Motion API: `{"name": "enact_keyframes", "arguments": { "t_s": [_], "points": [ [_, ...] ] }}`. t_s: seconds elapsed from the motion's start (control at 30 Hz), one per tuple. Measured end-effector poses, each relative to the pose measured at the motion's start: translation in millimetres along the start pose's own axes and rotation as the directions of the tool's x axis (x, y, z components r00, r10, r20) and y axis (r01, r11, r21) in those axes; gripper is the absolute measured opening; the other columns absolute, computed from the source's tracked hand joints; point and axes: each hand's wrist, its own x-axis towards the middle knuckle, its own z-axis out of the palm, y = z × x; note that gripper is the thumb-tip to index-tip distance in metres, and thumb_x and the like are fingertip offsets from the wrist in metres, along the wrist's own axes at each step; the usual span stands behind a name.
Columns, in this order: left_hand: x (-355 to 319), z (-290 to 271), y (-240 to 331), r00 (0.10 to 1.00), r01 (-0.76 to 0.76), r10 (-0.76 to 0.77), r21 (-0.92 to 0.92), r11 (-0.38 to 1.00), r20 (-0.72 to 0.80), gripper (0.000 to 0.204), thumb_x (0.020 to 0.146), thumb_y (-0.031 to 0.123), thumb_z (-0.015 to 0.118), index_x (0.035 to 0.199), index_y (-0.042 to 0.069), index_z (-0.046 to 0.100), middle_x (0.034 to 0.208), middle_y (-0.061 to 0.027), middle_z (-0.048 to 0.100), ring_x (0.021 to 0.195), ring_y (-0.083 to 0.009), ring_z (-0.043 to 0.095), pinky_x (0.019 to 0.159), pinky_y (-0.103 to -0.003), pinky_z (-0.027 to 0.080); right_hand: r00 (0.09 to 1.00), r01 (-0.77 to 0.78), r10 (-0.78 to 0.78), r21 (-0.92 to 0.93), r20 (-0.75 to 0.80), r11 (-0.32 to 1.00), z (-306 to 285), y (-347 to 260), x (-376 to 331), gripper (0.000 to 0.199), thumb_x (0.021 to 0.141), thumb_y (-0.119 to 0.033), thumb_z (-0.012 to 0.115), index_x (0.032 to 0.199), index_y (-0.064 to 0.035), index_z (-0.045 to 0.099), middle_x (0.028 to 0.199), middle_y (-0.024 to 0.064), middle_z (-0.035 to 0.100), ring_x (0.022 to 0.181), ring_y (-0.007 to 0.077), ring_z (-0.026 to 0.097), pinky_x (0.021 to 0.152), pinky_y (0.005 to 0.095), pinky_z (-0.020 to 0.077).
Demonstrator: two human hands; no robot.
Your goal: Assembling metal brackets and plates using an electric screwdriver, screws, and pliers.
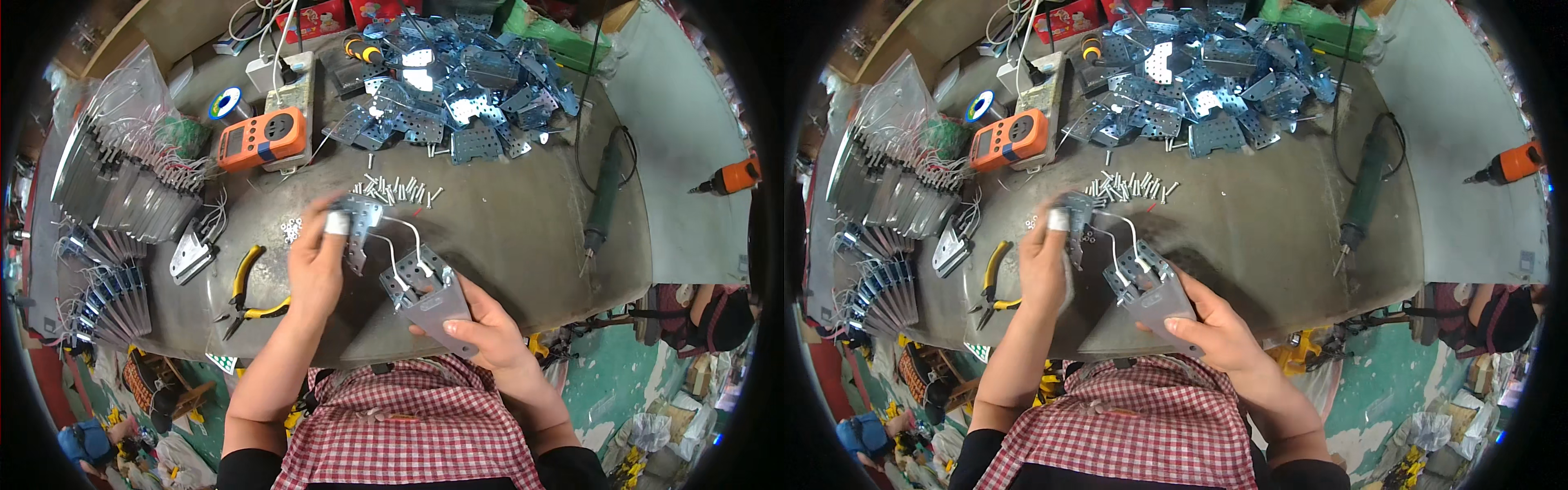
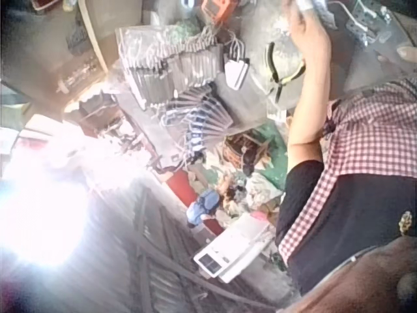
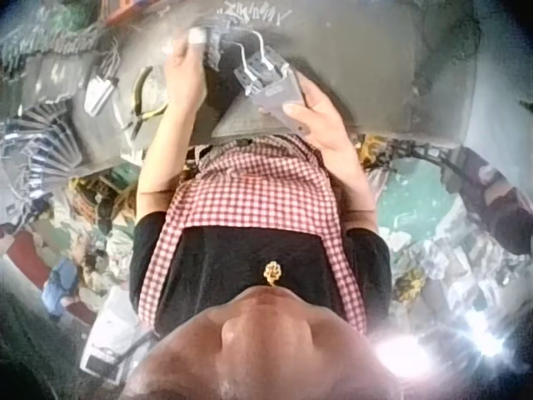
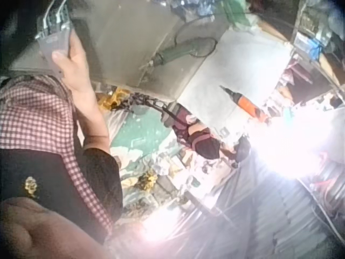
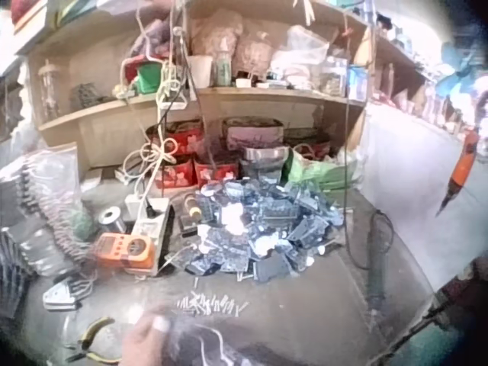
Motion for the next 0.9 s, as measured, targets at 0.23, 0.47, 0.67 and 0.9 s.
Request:
{"name": "enact_keyframes", "arguments": {
  "t_s": [0.23,0.47,0.67,0.9],
  "points": [
    [-30.9,10.6,34.6,0.841,-0.537,0.408,0.459,0.708,0.354,0.026,0.070,0.002,0.061,0.096,-0.001,0.062,0.067,-0.0078,0.046,0.064,-0.0229,0.043,0.060,-0.032,0.036,0.997,0.036,-0.040,-0.056,-0.068,0.998,10.8,2.9,5.7,0.063,0.078,0.001,0.047,0.136,0.0028,0.021,0.121,0.0155,0.047,0.103,0.0224,0.053,0.092,0.0340,0.0403],
    [-31.5,4.8,18.5,0.874,-0.473,0.361,0.407,0.781,0.325,0.032,0.069,0.000,0.060,0.101,0.000,0.061,0.065,-0.0070,0.043,0.064,-0.0232,0.044,0.061,-0.033,0.037,0.999,0.008,-0.011,-0.063,-0.047,0.998,17.1,3.1,3.2,0.063,0.079,0.001,0.047,0.136,0.0031,0.020,0.122,0.0160,0.046,0.104,0.0238,0.053,0.092,0.0351,0.0407],
    [-20.1,-0.2,36.4,0.682,-0.730,0.540,0.504,0.462,0.494,0.043,0.062,0.004,0.064,0.105,0.005,0.060,0.068,-0.0049,0.045,0.066,-0.0233,0.045,0.063,-0.034,0.035,1.000,-0.017,0.018,0.155,-0.002,0.988,24.1,1.4,7.5,0.064,0.079,0.000,0.048,0.136,0.0029,0.019,0.126,0.0169,0.042,0.111,0.0253,0.048,0.092,0.0390,0.0417],
    [-15.3,-0.4,24.6,0.708,-0.701,0.545,0.544,0.461,0.450,0.042,0.059,0.007,0.068,0.100,0.004,0.059,0.077,-0.0066,0.049,0.072,-0.0260,0.048,0.068,-0.035,0.037,0.999,-0.013,0.002,0.203,0.055,0.979,19.0,12.1,8.7,0.063,0.078,0.001,0.049,0.135,0.0033,0.021,0.127,0.0152,0.041,0.113,0.0246,0.047,0.093,0.0377,0.0412]
  ]
}}
